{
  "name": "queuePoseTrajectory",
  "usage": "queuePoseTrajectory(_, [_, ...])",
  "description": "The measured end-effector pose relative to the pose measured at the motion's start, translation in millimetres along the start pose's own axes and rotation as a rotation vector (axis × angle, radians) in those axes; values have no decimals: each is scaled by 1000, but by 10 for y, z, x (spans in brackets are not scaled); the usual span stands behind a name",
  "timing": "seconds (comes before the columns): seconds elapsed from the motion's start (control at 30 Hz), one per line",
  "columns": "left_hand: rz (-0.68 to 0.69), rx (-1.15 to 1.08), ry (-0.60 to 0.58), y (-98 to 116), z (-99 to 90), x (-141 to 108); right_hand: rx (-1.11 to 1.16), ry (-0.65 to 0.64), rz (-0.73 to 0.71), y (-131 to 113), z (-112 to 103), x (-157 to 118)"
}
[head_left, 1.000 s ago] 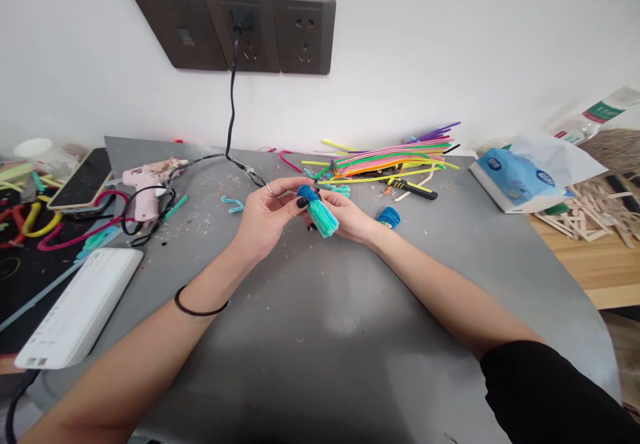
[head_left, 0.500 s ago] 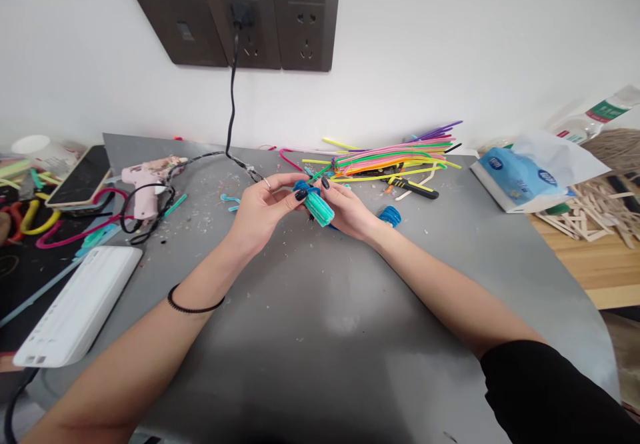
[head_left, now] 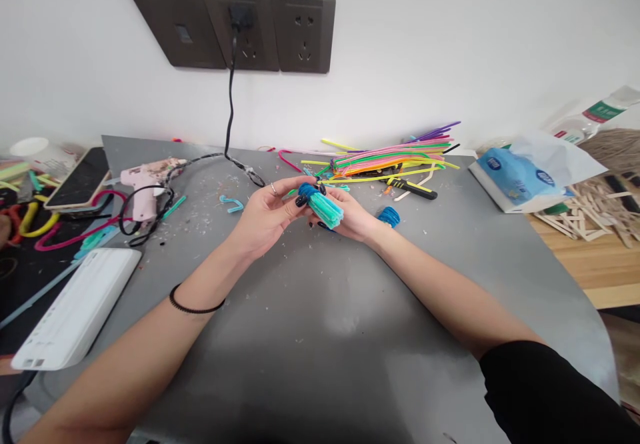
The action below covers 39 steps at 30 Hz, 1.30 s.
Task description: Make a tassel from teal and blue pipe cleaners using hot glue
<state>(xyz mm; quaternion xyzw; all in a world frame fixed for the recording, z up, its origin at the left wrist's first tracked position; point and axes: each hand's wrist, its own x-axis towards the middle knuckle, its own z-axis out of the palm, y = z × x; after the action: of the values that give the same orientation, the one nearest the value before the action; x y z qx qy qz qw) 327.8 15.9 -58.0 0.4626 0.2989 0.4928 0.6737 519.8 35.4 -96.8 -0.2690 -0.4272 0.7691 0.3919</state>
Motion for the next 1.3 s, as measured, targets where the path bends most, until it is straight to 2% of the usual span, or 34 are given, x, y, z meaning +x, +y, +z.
queuePoseTrajectory(0.43, [58,51,37,-70,-7,7,-19,-2,46,-43,91,7])
queuePoseTrajectory(0.53, [123,92,70,-102,10,3,-24,-11,53,-61,111,-5])
queuePoseTrajectory(0.7, [277,299,117,-112,66,-41,8,-78,77,-70,110,-10])
queuePoseTrajectory(0.97, [461,418,108,-160,107,-75,8,-147,134,-59,87,4])
queuePoseTrajectory(1.1, [521,469,96,-175,82,-73,4,-176,100,-74,95,-17])
queuePoseTrajectory(1.3, [534,524,202,-201,39,-74,2,-184,-7,-86,90,-32])
